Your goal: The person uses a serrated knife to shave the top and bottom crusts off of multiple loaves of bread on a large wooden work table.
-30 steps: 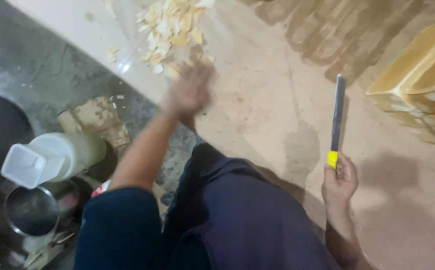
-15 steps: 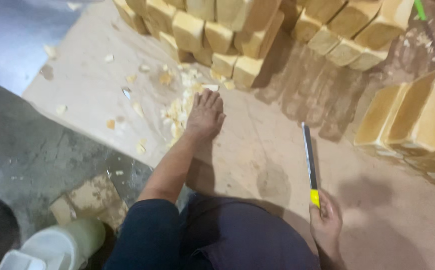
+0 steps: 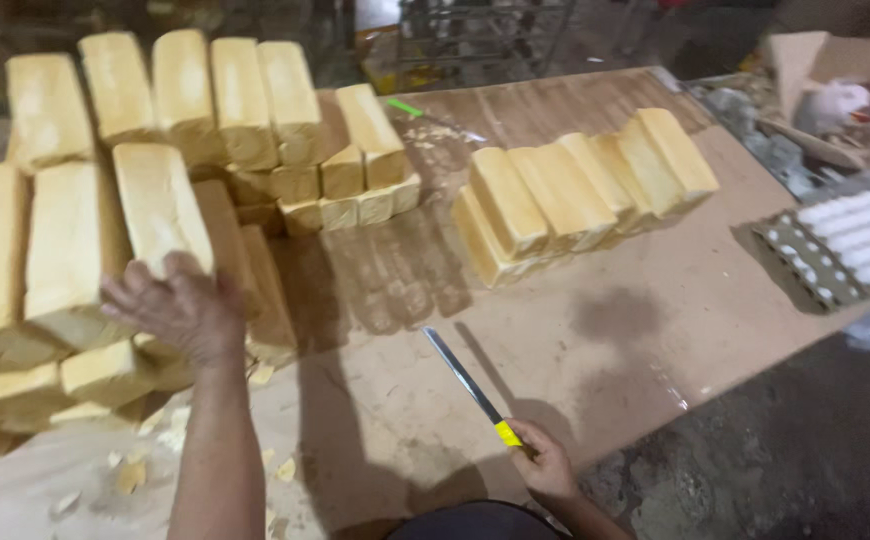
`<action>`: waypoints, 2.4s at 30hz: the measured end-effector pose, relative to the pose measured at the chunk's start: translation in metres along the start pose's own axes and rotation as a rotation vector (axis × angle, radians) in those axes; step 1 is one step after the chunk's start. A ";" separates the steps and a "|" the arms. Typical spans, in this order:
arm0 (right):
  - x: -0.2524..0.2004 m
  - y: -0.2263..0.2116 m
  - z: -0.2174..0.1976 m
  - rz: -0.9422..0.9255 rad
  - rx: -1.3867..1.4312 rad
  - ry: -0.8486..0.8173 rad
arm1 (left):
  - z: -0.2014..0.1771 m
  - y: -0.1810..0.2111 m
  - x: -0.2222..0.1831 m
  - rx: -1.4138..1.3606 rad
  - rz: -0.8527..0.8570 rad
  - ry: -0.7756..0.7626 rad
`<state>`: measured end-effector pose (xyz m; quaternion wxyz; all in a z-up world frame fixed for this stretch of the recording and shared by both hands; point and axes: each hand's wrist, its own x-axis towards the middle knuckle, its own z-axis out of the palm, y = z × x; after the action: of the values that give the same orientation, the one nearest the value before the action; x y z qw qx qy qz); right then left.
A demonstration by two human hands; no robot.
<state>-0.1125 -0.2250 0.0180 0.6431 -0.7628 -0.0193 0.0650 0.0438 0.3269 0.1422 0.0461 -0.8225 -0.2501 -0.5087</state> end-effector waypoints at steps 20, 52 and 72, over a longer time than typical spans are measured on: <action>0.043 0.009 -0.061 0.124 0.103 -0.043 | -0.197 0.189 0.033 -0.318 0.502 -1.404; 0.093 -0.239 -0.024 -0.866 -0.676 -0.595 | -0.224 0.168 -0.099 -1.348 -0.236 -1.096; 0.089 -0.251 -0.012 -0.825 -0.796 -0.651 | -0.228 0.157 -0.101 -1.285 -0.224 -1.121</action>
<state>-0.0089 -0.1836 0.2599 0.2452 -0.8138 -0.5261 0.0282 -0.1062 0.0779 0.1923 -0.6094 -0.7893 0.0211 -0.0718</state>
